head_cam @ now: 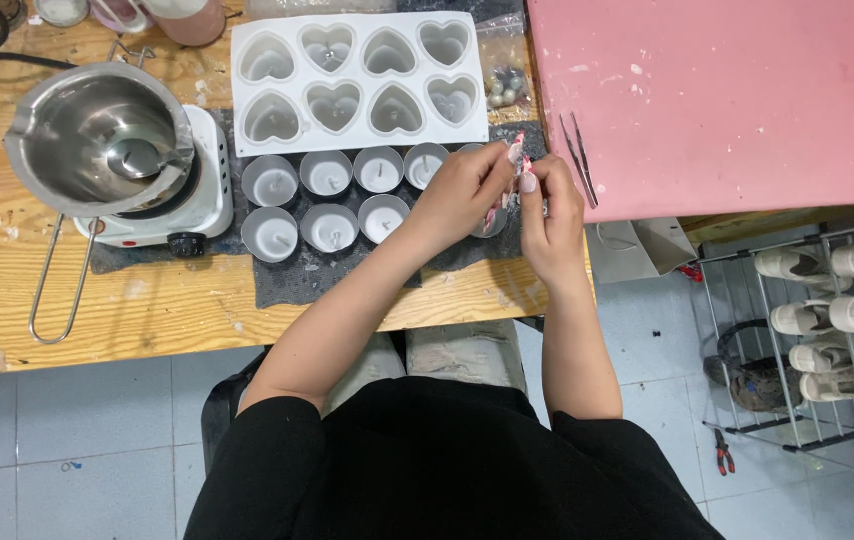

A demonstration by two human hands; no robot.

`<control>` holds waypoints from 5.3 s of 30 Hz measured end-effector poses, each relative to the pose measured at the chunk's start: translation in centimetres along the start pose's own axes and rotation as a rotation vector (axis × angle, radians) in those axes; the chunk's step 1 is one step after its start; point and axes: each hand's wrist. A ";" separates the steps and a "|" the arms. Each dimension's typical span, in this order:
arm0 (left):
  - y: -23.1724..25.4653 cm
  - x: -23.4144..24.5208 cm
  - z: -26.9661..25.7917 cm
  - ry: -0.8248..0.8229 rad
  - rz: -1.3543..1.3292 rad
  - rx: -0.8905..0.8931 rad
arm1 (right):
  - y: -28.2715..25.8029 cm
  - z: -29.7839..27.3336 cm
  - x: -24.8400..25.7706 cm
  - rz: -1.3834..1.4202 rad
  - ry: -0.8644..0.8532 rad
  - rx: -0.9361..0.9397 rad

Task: Placing small decorative items and wicks into candle containers.

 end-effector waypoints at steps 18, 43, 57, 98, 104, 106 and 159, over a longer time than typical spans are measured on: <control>2.9 3.7 -2.5 0.142 0.109 -0.021 | -4.1 3.5 -0.3 0.044 0.004 -0.018; 3.3 6.3 -1.9 0.297 0.360 -0.267 | -2.7 9.2 -0.2 -0.065 -0.386 0.051; 1.6 5.5 -2.4 0.136 -0.012 0.131 | -0.7 7.5 -2.4 -0.071 -0.226 0.260; 2.6 5.2 -1.9 0.242 0.140 0.229 | -1.6 7.6 -2.5 0.009 -0.327 0.193; 2.2 6.2 -1.8 0.261 0.303 0.252 | -0.8 10.7 -2.6 -0.115 -0.357 0.176; 1.9 6.3 -2.0 0.264 0.392 0.249 | -1.0 13.0 -3.5 -0.212 -0.396 0.171; 0.0 6.3 -3.0 0.139 0.681 0.224 | 7.3 21.5 -15.5 -0.746 -0.610 0.697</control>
Point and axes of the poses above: each hand's wrist, its own z-axis towards the middle knuckle, its own x-axis out of the back of the hand, y = z × x, and after that the axes turned 9 degrees about -z, right-handed
